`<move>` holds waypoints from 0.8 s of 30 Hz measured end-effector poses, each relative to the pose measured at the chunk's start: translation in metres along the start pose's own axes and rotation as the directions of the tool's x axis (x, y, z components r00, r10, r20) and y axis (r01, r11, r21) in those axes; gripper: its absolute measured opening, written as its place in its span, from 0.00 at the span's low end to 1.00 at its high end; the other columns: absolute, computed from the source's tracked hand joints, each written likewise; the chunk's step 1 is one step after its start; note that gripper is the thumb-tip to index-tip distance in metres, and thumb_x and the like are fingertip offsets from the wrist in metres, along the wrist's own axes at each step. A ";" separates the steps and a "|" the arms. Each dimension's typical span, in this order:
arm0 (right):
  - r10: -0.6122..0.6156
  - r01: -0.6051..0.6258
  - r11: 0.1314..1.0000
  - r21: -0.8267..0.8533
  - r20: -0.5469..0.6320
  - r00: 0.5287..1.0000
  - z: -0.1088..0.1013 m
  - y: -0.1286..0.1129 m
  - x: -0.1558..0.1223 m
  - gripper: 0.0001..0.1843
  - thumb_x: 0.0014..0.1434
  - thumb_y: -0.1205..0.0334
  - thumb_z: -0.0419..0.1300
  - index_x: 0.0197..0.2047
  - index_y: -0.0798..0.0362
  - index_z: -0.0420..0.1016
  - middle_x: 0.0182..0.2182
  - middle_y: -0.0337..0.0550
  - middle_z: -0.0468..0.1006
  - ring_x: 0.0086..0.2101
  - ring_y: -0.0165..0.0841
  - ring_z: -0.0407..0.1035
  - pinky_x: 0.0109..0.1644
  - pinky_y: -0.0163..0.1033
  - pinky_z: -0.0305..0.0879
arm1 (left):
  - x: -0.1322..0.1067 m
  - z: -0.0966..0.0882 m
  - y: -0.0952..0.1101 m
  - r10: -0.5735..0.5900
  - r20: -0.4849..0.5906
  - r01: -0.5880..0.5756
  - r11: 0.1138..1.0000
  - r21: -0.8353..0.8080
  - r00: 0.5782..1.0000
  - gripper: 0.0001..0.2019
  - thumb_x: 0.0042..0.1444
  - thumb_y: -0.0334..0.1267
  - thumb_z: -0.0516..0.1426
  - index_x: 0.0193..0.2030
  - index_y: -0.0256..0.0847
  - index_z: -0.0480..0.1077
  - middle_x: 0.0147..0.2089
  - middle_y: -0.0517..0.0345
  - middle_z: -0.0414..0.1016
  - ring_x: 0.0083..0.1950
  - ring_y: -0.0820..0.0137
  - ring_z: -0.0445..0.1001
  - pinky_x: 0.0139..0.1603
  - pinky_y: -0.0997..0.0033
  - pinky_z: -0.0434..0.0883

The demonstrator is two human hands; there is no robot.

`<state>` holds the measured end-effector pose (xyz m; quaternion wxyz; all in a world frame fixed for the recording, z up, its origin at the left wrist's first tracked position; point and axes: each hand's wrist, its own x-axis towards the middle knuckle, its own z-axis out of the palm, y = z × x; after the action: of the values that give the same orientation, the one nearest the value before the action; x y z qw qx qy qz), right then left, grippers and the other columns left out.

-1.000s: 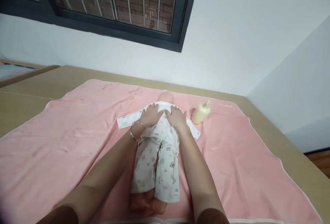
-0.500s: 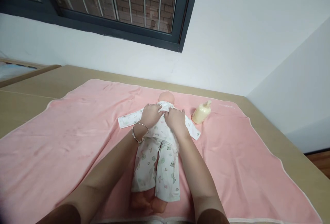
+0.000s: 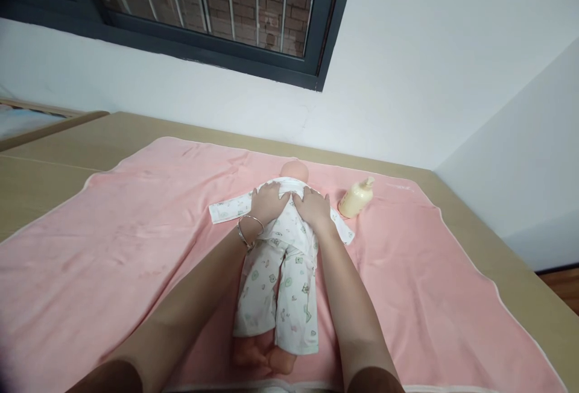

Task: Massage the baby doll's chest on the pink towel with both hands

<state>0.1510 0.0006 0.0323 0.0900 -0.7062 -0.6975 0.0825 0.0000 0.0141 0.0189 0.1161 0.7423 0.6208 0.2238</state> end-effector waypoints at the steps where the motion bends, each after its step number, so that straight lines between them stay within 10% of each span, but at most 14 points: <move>1: 0.005 -0.005 1.000 -0.009 0.005 1.000 -0.001 0.000 0.000 0.31 0.73 0.46 0.42 0.67 0.56 0.65 0.65 0.61 0.70 0.64 0.50 0.65 0.69 0.65 0.44 | 0.000 0.000 0.001 -0.002 -0.002 0.002 1.000 0.000 1.000 0.27 0.66 0.53 0.46 0.61 0.40 0.71 0.67 0.43 0.72 0.69 0.49 0.65 0.71 0.41 0.57; 24: 0.037 -0.037 0.999 0.011 -0.016 0.999 0.001 -0.004 -0.003 0.31 0.73 0.46 0.42 0.68 0.56 0.63 0.65 0.61 0.70 0.62 0.54 0.66 0.68 0.67 0.45 | -0.001 -0.001 0.002 -0.031 -0.004 0.031 0.999 0.017 1.000 0.24 0.66 0.53 0.47 0.60 0.42 0.71 0.65 0.45 0.73 0.68 0.50 0.66 0.71 0.44 0.58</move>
<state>0.1468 -0.0020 0.0321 0.0976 -0.7191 -0.6831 0.0822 0.0014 0.0123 0.0201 0.1120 0.7331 0.6344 0.2182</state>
